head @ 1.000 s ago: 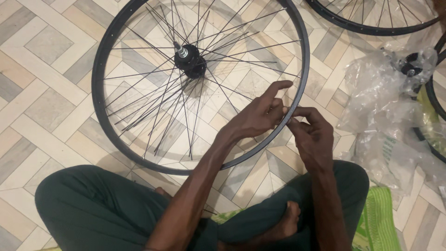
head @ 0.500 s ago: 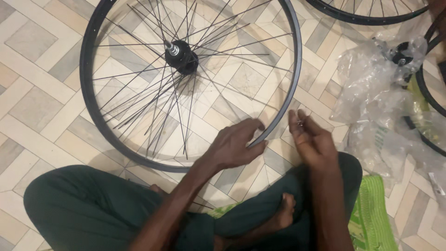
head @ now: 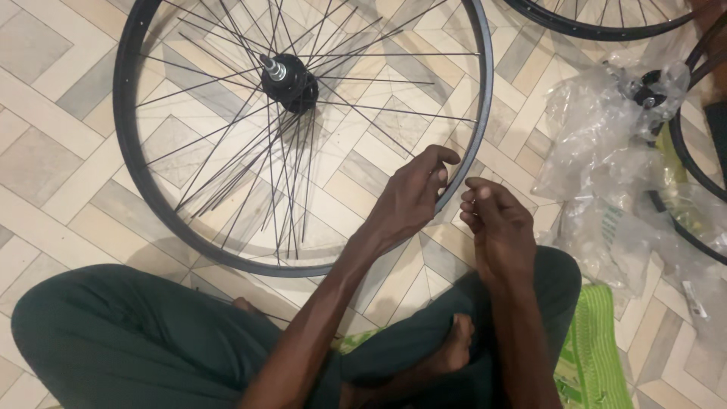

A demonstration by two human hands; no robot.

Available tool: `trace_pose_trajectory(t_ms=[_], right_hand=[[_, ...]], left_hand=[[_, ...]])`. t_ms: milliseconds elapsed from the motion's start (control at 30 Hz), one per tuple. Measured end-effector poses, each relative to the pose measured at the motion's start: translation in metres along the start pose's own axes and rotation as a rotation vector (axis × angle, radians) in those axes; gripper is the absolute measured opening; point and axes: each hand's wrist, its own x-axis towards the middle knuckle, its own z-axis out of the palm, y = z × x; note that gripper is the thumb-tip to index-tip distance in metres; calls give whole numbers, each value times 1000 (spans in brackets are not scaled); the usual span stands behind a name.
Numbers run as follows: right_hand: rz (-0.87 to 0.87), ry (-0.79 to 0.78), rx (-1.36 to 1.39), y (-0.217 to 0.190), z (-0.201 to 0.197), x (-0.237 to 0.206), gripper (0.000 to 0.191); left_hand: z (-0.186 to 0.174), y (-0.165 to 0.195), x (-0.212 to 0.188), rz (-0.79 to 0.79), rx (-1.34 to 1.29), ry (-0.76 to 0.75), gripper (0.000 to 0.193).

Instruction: The person sits on the floor and assembles a bicycle wheel by inserting spokes into the hub and rim, then tightening the nipples by hand. The person works methodically around the wheel, securing each spoke in sequence.

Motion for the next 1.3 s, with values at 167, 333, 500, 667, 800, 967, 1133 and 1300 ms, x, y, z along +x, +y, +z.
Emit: trace_pose_trajectory(t_ms=[167,333,500,667,800,967,1133,1300], right_hand=[[-12,-103,104,-1,-2,2,32],[40,-38,194,2,-2,9,22],[16,-33,171,-2,2,7,24],[-140,71,-131,-8,19,3,18],[-287,50,-279,-10,27,2,15],[-362,-43,-376,-10,23,4,17],[-394,-119,-511,-11,13,4,12],[-404,-146,-503,-14,16,6,13]], left_hand=[[-3,1,2,48,9,-2,27],[-3,1,11,32,45,-15,27],[-1,0,11,21,59,8,29],[-1,-1,12,-53,23,-10,31],[0,-3,10,13,44,19,33],[1,-7,11,65,14,50,27],[2,-11,10,18,-5,30,30],[2,-12,9,57,-7,51,29]])
